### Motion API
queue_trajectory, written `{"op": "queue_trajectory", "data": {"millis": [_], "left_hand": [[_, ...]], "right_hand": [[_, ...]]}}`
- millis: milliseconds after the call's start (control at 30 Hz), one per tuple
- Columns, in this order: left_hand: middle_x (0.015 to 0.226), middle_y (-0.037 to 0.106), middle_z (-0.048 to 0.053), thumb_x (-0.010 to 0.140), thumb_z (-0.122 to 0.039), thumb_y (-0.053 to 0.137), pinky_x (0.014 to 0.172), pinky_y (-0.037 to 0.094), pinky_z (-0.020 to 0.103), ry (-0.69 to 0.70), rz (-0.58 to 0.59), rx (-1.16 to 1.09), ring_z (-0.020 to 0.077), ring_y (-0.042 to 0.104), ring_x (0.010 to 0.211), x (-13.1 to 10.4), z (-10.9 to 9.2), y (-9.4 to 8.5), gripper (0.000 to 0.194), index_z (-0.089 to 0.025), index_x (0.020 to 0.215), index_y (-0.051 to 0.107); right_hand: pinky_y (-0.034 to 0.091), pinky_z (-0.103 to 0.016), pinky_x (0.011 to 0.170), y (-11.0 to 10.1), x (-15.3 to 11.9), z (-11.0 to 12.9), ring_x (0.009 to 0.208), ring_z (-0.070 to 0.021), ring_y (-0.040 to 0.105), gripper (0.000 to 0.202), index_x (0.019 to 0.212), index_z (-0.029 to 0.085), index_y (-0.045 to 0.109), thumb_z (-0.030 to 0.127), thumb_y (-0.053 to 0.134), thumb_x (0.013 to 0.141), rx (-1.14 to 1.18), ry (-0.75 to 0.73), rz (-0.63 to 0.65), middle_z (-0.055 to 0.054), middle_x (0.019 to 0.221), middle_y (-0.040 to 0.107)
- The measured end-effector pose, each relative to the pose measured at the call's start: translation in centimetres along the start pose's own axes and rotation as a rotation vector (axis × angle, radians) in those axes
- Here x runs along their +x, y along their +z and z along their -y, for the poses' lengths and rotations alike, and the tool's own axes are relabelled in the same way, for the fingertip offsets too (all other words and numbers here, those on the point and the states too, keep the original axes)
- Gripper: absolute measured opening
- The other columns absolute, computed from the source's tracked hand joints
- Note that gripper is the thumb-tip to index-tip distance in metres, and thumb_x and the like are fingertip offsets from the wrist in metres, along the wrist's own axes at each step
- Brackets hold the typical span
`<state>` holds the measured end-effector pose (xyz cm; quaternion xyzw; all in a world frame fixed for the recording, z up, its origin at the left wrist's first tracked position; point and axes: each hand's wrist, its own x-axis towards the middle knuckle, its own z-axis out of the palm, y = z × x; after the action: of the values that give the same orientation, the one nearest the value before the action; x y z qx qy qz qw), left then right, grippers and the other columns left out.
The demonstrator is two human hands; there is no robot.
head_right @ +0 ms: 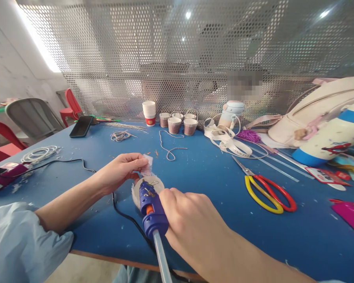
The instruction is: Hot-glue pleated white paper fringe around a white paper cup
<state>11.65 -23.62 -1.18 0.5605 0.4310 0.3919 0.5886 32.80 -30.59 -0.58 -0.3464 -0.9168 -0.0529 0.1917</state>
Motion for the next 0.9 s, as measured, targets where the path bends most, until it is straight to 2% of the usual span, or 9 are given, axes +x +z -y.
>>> {"op": "queue_trajectory", "data": {"millis": [67, 267, 500, 633, 833, 900], "left_hand": [[0.069, 0.057, 0.000, 0.076, -0.045, 0.068, 0.051, 0.044, 0.021, 0.004, -0.005, -0.004, 0.0094, 0.053, 0.061, 0.0, 0.1, -0.1, 0.035, -0.014, 0.066, 0.057], [0.067, 0.057, 0.000, 0.074, -0.046, 0.069, 0.051, 0.044, 0.021, 0.004, -0.026, -0.004, 0.0097, 0.053, 0.061, 0.2, 0.1, -0.1, 0.036, -0.014, 0.065, 0.058], [0.068, 0.056, 0.000, 0.077, -0.043, 0.067, 0.051, 0.045, 0.020, 0.011, -0.010, 0.002, 0.0099, 0.053, 0.063, 0.1, 0.2, -0.1, 0.033, -0.014, 0.065, 0.058], [0.069, 0.057, 0.001, 0.078, -0.043, 0.066, 0.050, 0.046, 0.021, 0.021, 0.003, -0.002, 0.0109, 0.053, 0.064, 0.0, 0.0, -0.1, 0.034, -0.013, 0.065, 0.058], [0.071, 0.060, 0.003, 0.079, -0.041, 0.067, 0.049, 0.046, 0.021, 0.028, 0.010, -0.033, 0.0120, 0.055, 0.066, -0.1, 0.0, -0.5, 0.030, -0.013, 0.069, 0.060], [0.072, 0.062, 0.003, 0.080, -0.040, 0.067, 0.049, 0.046, 0.021, 0.033, 0.020, -0.032, 0.0118, 0.055, 0.066, -0.1, 0.0, -0.8, 0.029, -0.013, 0.070, 0.060]], "right_hand": [[0.025, -0.028, 0.046, -0.1, 0.1, 0.1, 0.045, -0.0126, 0.048, 0.024, 0.069, 0.020, 0.048, 0.000, 0.037, 0.077, -0.072, -0.038, 0.003, 0.000, 0.061, 0.051], [0.025, -0.029, 0.045, 0.2, 0.1, 0.3, 0.045, -0.0134, 0.043, 0.025, 0.068, 0.020, 0.048, -0.003, 0.040, 0.071, -0.220, -0.105, -0.114, 0.001, 0.057, 0.047], [0.024, -0.029, 0.045, 0.1, -0.2, 0.4, 0.045, -0.0134, 0.043, 0.024, 0.067, 0.020, 0.048, -0.002, 0.040, 0.072, -0.190, -0.073, -0.097, 0.001, 0.056, 0.048], [0.026, -0.028, 0.044, -0.2, -0.4, 0.1, 0.043, -0.0126, 0.045, 0.020, 0.069, 0.021, 0.048, 0.004, 0.040, 0.078, -0.032, 0.056, -0.029, 0.002, 0.054, 0.050], [0.036, -0.024, 0.049, -1.6, -0.5, -1.0, 0.047, -0.0112, 0.046, 0.006, 0.077, 0.023, 0.056, 0.022, 0.052, 0.082, 0.392, 0.383, 0.084, 0.004, 0.059, 0.057], [0.038, -0.024, 0.048, -2.2, -0.6, -1.4, 0.047, -0.0115, 0.047, 0.013, 0.074, 0.024, 0.057, 0.031, 0.054, 0.083, 0.505, 0.499, 0.094, 0.004, 0.059, 0.059]]}}
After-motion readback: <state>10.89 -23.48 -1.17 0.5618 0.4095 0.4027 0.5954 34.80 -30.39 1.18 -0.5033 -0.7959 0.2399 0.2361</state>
